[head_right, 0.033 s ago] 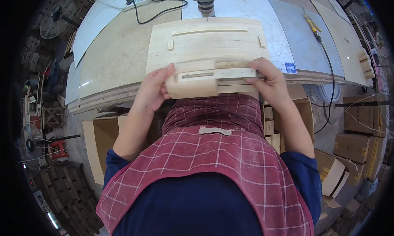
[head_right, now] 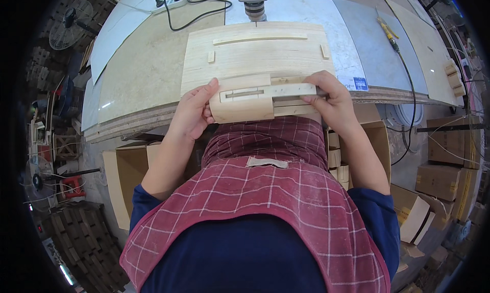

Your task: Using a drill press to bore holes into cylindrical wood blocks.

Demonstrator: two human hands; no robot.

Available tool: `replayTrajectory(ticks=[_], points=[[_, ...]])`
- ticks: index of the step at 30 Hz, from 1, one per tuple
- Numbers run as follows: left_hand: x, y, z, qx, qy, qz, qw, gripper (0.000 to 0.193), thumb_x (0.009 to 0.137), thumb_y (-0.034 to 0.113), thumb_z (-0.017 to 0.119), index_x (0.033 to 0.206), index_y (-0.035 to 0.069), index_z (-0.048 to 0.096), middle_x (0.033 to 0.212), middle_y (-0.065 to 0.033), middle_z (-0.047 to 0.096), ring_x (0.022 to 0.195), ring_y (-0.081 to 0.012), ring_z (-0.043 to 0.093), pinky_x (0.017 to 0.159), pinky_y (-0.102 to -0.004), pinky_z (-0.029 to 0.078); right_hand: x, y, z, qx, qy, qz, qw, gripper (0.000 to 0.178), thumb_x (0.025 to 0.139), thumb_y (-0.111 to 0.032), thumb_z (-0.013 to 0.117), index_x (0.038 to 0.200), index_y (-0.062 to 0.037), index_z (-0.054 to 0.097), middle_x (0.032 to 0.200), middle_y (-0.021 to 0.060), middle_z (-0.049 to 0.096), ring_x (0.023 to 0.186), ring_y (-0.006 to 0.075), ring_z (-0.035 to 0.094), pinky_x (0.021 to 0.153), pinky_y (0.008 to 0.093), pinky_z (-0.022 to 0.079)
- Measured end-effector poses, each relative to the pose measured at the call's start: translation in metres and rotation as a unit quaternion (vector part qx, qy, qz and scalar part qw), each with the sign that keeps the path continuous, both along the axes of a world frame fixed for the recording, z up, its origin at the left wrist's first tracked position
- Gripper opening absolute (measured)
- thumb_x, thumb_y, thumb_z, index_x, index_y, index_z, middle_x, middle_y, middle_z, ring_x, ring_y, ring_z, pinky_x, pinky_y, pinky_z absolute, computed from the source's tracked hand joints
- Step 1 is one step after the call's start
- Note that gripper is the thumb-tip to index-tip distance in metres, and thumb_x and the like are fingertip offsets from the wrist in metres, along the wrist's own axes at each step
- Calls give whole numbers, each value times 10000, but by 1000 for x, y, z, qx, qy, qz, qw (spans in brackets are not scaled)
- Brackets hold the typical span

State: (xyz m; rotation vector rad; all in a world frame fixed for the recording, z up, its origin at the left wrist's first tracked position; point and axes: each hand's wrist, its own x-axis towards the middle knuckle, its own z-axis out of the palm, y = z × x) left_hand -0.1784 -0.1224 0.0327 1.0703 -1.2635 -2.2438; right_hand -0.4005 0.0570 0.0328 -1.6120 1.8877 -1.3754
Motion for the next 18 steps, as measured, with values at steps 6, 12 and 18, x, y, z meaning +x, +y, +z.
replayTrajectory(ticks=[6, 12, 18], points=[[-17, -14, 1, 54, 121, -29, 991, 291, 844, 215, 535, 1024, -13, 551, 694, 13, 526, 535, -43, 398, 467, -203, 364, -19, -16, -18, -39, -141, -34, 989, 189, 725, 5, 629, 902, -20, 569, 843, 7, 528, 815, 91, 495, 709, 218, 408], [-59, -25, -22, -225, 66, -95, 967, 736, 772, 53, 591, 1374, 108, 171, 1197, -69, 485, 560, -93, 480, 489, -224, 422, -63, -56, -42, -15, -135, -105, 985, 241, 762, -68, 625, 995, -37, 572, 867, -17, 547, 827, 73, 478, 733, 206, 388], [-93, -35, -43, -222, 97, -22, 970, 770, 801, 49, 566, 1383, 146, 72, 1063, -115, 521, 580, -117, 528, 516, -223, 468, -84, -90, -40, -11, -153, -100, 983, 251, 753, -104, 660, 984, -39, 586, 854, -1, 576, 805, 88, 506, 727, 216, 413]])
